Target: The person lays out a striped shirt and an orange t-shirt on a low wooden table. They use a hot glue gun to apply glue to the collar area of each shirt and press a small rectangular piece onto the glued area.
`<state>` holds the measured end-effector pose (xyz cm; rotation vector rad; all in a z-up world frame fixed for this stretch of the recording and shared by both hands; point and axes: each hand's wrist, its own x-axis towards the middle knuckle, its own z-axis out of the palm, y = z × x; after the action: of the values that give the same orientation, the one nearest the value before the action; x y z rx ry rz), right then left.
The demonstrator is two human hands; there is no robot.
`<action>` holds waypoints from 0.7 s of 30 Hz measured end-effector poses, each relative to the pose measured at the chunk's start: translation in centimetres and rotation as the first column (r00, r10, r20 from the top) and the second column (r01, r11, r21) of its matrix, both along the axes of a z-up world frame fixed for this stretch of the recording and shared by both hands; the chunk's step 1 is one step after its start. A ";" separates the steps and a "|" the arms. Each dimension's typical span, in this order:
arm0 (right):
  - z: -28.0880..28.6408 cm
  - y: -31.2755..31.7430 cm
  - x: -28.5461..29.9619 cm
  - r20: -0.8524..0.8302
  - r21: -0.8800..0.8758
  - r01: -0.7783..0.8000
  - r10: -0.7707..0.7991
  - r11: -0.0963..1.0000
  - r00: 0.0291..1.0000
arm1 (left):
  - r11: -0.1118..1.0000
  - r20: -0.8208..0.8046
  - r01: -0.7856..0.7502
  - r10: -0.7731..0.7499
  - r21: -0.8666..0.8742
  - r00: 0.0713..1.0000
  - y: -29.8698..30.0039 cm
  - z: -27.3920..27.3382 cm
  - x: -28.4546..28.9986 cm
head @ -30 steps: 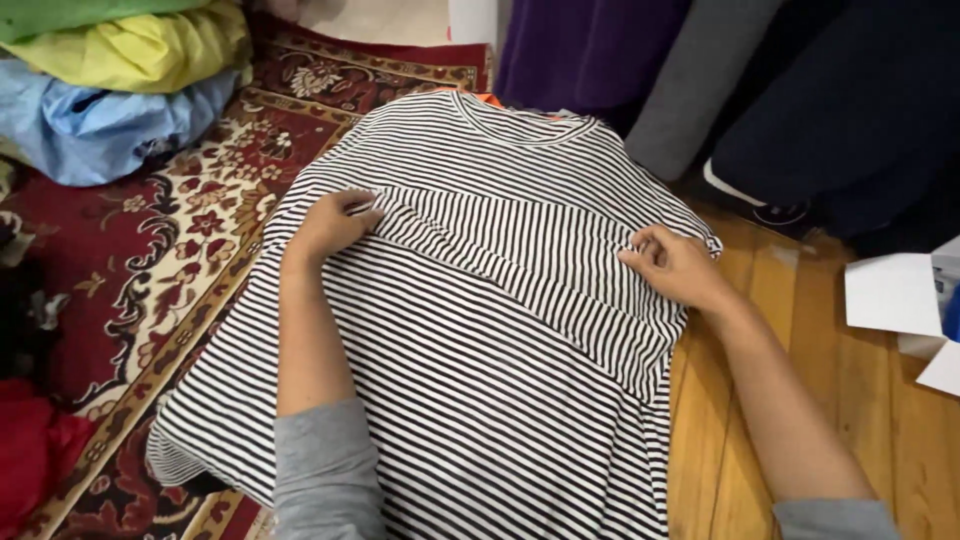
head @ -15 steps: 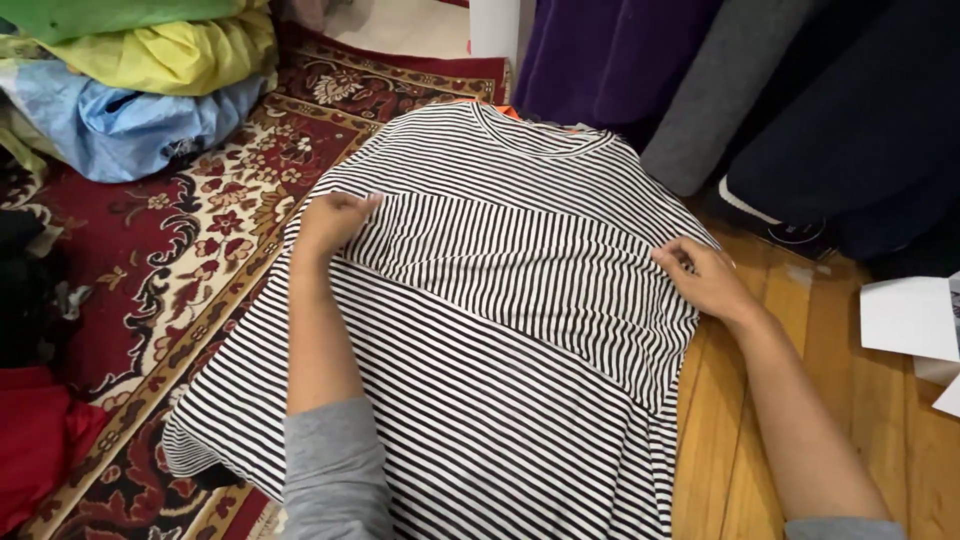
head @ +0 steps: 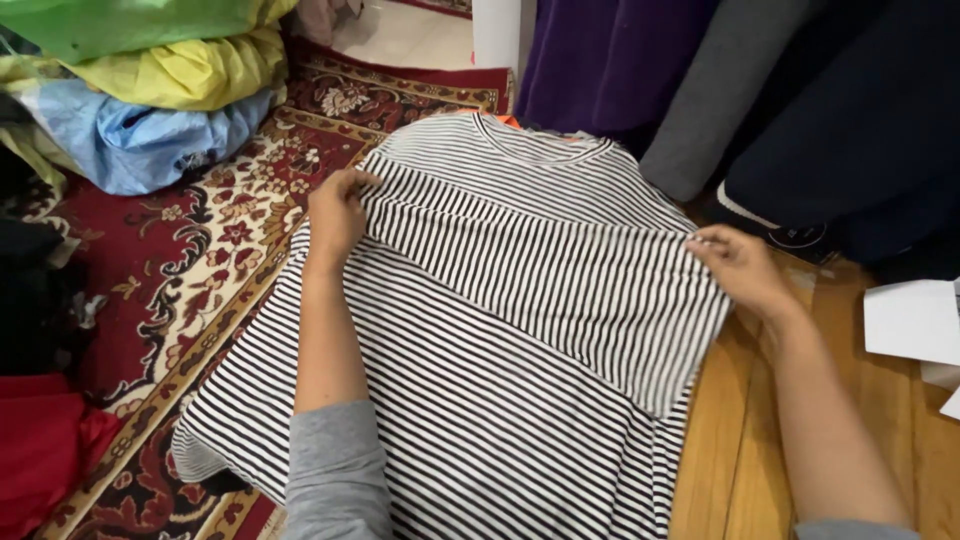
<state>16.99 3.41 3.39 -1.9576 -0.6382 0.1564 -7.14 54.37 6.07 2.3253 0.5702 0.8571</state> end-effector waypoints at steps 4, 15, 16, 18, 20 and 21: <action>-3.3 -0.2 3.9 0.183 0.057 0.099 -0.108 0.993 0.977 | 0.987 0.095 -0.020 0.005 0.159 0.995 -0.2 2.1 1.1; 1.6 9.2 -11.4 0.552 -0.413 -0.172 0.396 0.894 0.734 | 0.863 -0.198 -0.360 0.445 0.355 0.873 -0.3 -3.6 1.6; 0.7 9.6 -12.2 0.519 -0.550 -0.215 0.532 0.807 0.669 | 0.883 -0.308 -0.385 0.457 0.268 0.835 -0.4 -3.9 1.3; 0.4 9.3 -11.0 0.557 -0.555 -0.179 0.523 0.812 0.645 | 0.912 -0.383 -0.379 0.410 0.157 0.828 3.2 -6.9 0.9; 0.9 10.8 -10.5 0.598 -0.556 -0.150 0.519 0.818 0.611 | 0.922 -0.445 -0.385 0.364 0.045 0.818 6.1 -8.1 -0.5; 1.5 12.2 -10.6 0.577 -0.579 -0.106 0.498 0.808 0.648 | 0.917 -0.518 -0.386 0.284 -0.100 0.807 7.1 -7.9 -1.7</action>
<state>6.41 15.58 4.89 -2.3866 -1.6065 -0.2843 -8.82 61.47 -1.86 2.2825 1.2626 0.3053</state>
